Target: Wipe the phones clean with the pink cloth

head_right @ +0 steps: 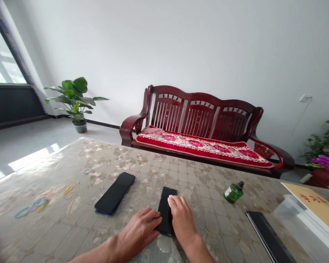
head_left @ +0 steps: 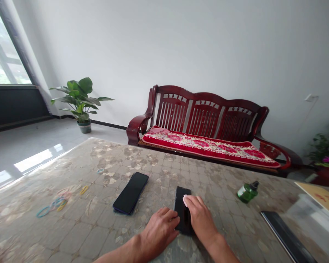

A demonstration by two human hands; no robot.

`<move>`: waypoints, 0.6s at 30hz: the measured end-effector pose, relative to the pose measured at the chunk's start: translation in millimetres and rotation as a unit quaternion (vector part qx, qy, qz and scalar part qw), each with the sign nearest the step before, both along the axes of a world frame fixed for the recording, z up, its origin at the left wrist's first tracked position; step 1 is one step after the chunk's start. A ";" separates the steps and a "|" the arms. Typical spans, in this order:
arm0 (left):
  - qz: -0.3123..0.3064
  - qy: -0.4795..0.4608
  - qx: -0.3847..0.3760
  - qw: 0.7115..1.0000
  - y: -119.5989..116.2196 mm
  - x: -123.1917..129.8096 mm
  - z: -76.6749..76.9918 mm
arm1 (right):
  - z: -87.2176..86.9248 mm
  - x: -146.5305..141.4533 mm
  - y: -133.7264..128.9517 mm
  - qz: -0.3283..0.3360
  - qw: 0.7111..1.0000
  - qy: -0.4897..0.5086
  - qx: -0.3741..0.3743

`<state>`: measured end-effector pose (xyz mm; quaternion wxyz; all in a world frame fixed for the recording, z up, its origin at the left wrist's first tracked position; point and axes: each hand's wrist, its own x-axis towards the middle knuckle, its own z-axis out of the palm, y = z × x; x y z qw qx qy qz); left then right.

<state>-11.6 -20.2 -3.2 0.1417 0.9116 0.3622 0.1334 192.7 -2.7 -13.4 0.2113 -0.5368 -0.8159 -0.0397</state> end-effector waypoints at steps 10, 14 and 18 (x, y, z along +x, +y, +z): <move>-0.001 -0.011 0.003 1.000 1.3 -0.5 -4.9 | 1.3 -3.2 14.8 -0.034 0.999 0.001 -0.003; -0.003 -0.007 0.000 1.000 1.4 -0.4 -4.4 | -5.4 1.7 -6.2 -0.011 1.000 -0.006 0.010; 0.000 -0.008 0.005 1.000 1.1 0.4 -4.7 | -2.0 0.9 -4.6 -0.009 1.000 -0.003 0.003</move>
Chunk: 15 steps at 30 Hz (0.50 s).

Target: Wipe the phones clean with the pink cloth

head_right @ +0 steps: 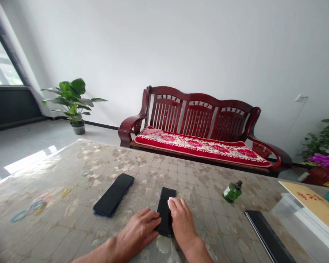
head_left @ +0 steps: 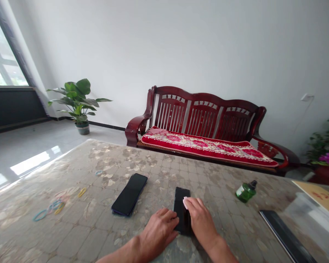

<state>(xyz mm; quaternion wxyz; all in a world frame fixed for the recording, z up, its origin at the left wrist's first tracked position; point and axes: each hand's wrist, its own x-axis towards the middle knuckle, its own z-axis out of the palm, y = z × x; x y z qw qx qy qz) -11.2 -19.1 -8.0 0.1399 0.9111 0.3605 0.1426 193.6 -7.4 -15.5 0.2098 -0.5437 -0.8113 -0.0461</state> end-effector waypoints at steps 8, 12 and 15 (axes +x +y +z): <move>0.003 0.011 0.005 1.000 1.6 2.2 1.4 | 6.7 -10.6 22.2 -0.040 0.999 -0.025 -0.013; 0.004 0.012 0.003 1.000 1.3 1.6 2.3 | 1.2 -11.0 4.8 -0.009 0.999 -0.037 -0.011; 0.006 0.007 -0.001 1.000 0.8 0.9 3.2 | 0.7 -11.9 -2.1 0.007 0.999 -0.038 -0.011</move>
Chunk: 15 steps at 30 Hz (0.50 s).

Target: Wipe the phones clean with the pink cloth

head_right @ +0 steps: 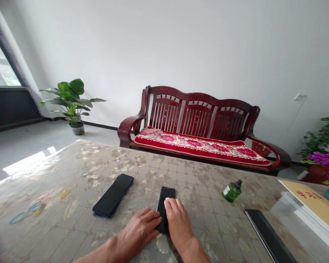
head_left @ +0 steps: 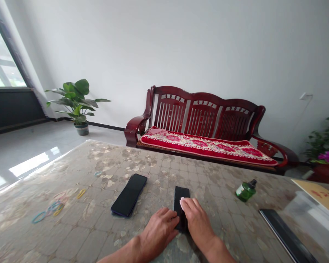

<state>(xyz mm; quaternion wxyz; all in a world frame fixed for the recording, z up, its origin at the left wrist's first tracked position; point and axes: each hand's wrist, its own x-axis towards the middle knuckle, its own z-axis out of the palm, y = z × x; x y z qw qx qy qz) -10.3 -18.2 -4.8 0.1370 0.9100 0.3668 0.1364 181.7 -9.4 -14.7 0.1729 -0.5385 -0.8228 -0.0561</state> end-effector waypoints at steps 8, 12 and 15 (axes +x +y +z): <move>-0.005 -0.010 0.032 0.999 3.3 2.5 -13.9 | 12.7 -13.5 28.5 -0.034 0.999 0.004 -0.033; -0.001 -0.017 0.045 0.999 4.2 4.2 -18.4 | 10.4 -17.4 17.6 -0.023 0.999 0.015 -0.034; -0.003 -0.015 0.046 0.999 4.2 4.7 -17.4 | 7.9 -19.2 7.7 0.005 0.999 0.021 -0.031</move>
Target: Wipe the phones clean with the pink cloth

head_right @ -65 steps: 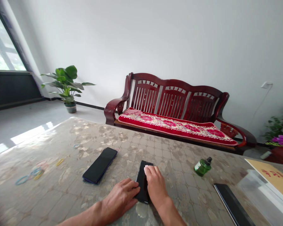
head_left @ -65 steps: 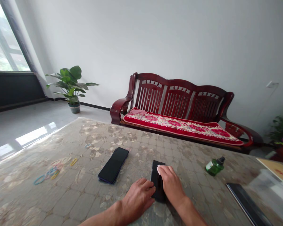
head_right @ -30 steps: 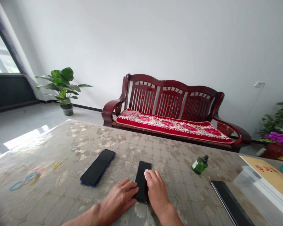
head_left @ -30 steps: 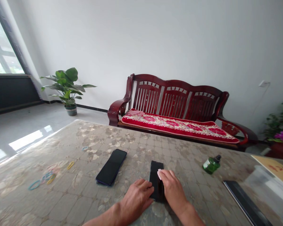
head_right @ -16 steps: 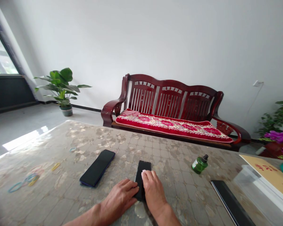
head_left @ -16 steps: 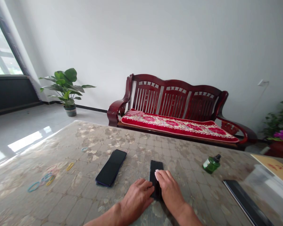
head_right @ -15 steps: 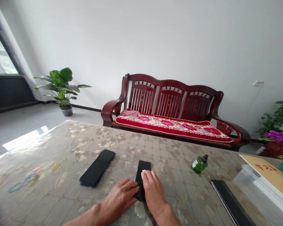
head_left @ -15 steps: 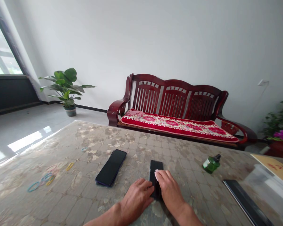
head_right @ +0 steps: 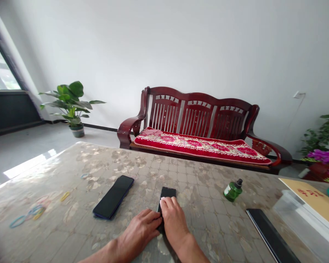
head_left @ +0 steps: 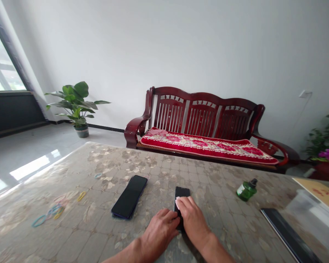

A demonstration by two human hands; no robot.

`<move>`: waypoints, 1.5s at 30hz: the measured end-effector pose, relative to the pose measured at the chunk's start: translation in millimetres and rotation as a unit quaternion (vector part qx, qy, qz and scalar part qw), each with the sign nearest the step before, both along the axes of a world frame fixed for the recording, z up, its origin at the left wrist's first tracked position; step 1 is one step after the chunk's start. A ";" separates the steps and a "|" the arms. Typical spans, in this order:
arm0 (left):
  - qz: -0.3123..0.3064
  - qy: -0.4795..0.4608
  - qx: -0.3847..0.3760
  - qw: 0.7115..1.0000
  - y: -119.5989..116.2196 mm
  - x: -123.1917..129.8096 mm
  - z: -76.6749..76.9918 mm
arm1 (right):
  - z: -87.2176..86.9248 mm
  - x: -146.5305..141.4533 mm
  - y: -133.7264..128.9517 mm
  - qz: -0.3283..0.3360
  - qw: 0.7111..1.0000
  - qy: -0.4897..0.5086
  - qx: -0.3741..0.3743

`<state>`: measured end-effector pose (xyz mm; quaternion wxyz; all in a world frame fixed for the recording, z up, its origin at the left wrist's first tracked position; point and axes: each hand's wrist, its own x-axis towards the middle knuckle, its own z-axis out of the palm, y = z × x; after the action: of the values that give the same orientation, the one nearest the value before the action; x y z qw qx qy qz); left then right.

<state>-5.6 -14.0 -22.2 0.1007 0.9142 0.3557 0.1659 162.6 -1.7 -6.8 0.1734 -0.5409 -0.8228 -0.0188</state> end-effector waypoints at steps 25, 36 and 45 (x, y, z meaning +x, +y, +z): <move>-0.013 -0.029 0.012 0.999 -4.0 -5.7 12.2 | -12.2 20.6 44.7 -0.010 0.994 0.108 0.006; -0.006 -0.037 0.002 0.999 -6.5 -6.3 13.3 | -1.8 20.6 5.0 -0.009 0.998 0.069 0.001; -0.009 -0.039 -0.013 0.999 -4.9 -9.3 11.8 | -4.7 15.9 11.8 -0.014 0.997 0.074 0.013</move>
<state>-14.9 -18.9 -10.4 0.1276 0.9091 0.3450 0.1956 178.5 10.1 -11.5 0.2407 -0.5500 -0.7997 0.0079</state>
